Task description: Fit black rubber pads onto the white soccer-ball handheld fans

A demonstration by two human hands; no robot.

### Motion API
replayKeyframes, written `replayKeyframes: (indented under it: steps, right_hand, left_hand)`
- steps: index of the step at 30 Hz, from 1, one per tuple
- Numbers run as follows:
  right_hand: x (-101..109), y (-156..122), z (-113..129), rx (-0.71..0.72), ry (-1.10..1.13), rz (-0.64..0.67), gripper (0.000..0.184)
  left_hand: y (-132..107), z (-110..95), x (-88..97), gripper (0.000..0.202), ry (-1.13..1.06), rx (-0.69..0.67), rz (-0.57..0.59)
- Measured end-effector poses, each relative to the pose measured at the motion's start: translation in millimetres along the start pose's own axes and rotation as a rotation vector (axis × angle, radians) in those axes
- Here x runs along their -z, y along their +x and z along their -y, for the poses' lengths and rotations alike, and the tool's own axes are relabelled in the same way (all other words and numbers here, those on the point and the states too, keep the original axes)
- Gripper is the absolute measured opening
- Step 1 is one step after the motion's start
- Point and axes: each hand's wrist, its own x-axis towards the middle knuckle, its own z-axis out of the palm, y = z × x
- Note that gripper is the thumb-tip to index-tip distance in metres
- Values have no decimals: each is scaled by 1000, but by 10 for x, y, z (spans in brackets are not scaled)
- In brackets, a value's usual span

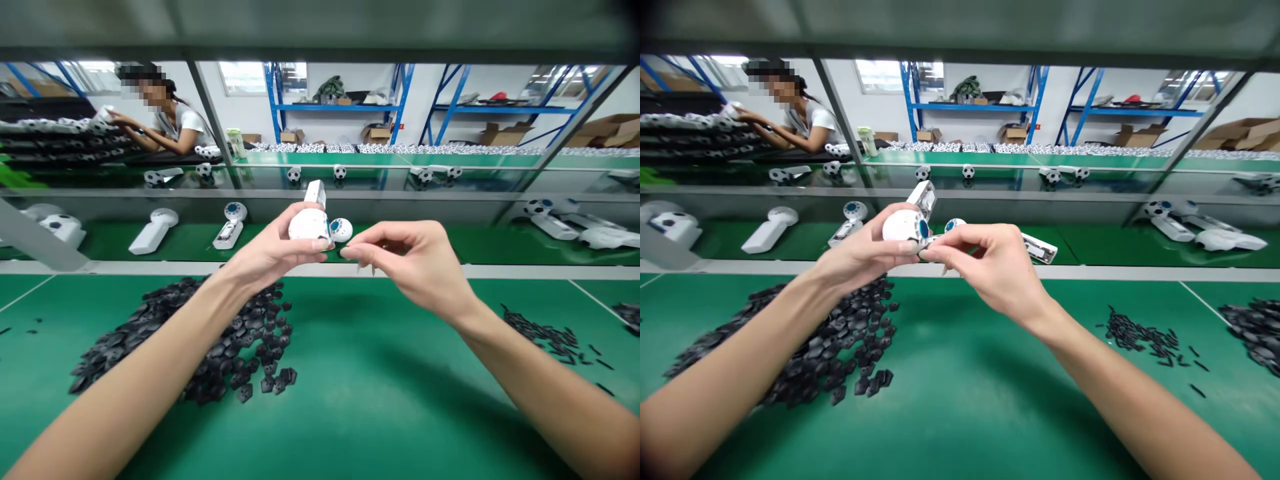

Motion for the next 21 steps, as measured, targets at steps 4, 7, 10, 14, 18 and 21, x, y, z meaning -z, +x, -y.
replayKeyframes:
  steps: [4, 7, 10, 14, 18, 21]
  right_hand:
    - [-6, 65, -45, -133, 147, -65, 28]
    - [-35, 67, -100, -177, 166, -84, 33]
    - [-53, 55, -120, -225, 179, -71, 36]
    - [-110, 25, -108, -282, 242, -57, 39]
    - [-181, -13, -82, -338, 310, -23, 38]
    - [-171, -32, -49, -327, 305, 40, 38]
  left_hand:
    - [-34, 167, -139, 57, 151, -155, 55]
    - [-59, 211, -202, 53, 333, -260, 67]
    - [-85, 200, -235, 50, 436, -333, 63]
    - [-126, 200, -275, 42, 506, -382, 13]
    - [-151, 261, -328, 41, 567, -435, -151]
    - [-160, 309, -350, 39, 589, -464, -257]
